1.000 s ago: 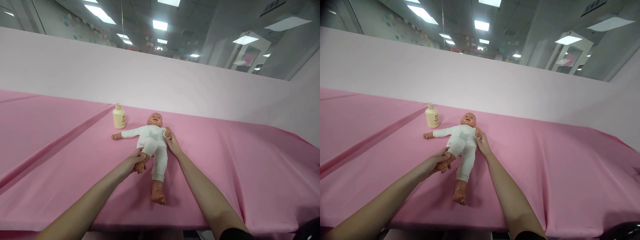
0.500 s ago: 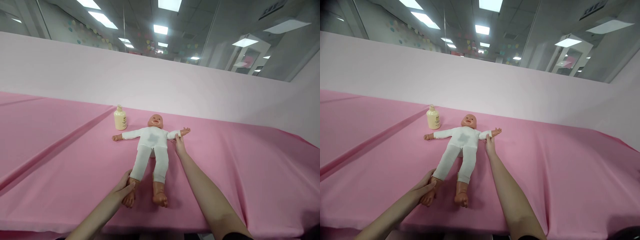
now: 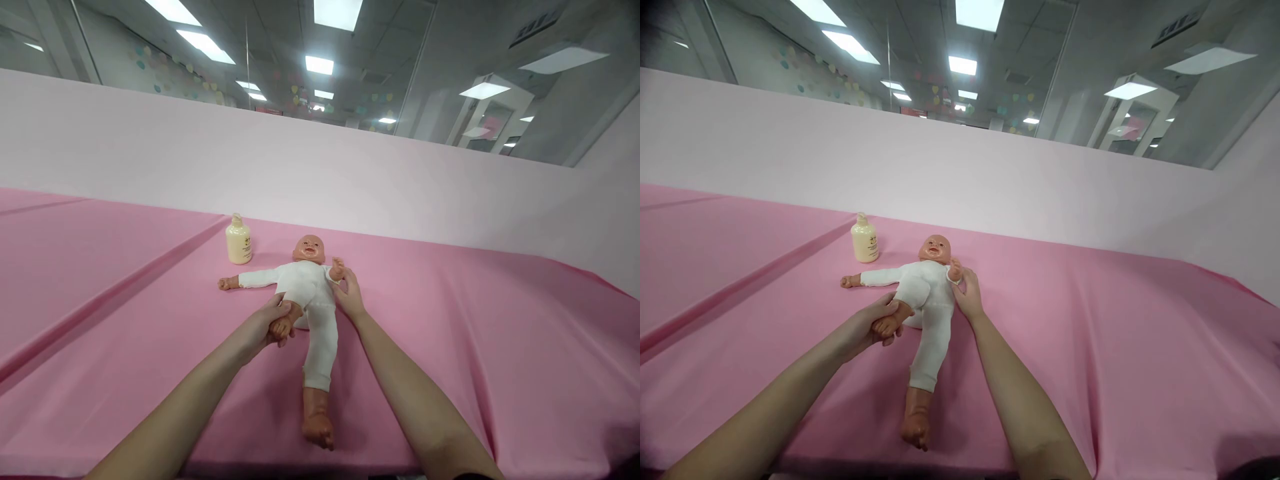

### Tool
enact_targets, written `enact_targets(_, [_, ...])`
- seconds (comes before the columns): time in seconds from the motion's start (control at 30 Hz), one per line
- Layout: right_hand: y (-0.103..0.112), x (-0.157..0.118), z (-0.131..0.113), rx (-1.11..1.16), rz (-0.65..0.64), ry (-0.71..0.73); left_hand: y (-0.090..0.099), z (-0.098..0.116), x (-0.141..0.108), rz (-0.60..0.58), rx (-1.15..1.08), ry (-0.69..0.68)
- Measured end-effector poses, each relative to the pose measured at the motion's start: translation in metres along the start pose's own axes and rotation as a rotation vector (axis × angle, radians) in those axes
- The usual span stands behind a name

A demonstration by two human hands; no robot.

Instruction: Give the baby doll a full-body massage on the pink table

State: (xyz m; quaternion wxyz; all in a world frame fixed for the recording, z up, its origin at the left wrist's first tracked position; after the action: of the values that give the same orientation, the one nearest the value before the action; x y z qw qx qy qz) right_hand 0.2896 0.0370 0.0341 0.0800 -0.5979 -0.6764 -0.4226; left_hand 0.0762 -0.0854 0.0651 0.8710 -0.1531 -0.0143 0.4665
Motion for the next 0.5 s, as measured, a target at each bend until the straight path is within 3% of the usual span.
enact_targets(0.13, [-0.011,0.002,-0.003,-0.195,-0.115,0.032,0.006,-0.013,0.017,0.007,-0.035,-0.024])
enact_targets(0.27, [-0.016,0.003,-0.003,-0.223,-0.147,0.020,0.008,-0.020,0.015,-0.005,-0.040,-0.011])
enact_targets(0.4, [-0.013,0.003,0.000,-0.102,-0.101,-0.005,0.010,-0.015,0.002,0.004,-0.046,0.010])
enact_targets(0.5, [-0.007,0.002,0.018,0.124,0.002,-0.104,0.007,-0.016,-0.016,-0.034,-0.027,0.070])
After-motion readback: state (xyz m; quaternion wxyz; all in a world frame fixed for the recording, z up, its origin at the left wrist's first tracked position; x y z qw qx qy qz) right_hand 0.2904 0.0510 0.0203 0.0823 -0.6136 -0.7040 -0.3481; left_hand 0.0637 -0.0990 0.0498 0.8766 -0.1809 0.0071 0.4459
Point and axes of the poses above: each hand's wrist, its own x-axis towards the middle knuckle, its own y-axis out of the back of the hand, z = x × y, the point moved 7 cm from there along x, towards the middle knuckle, and after that the axes turned 12 degrees about -z, right-handed, at the moved point
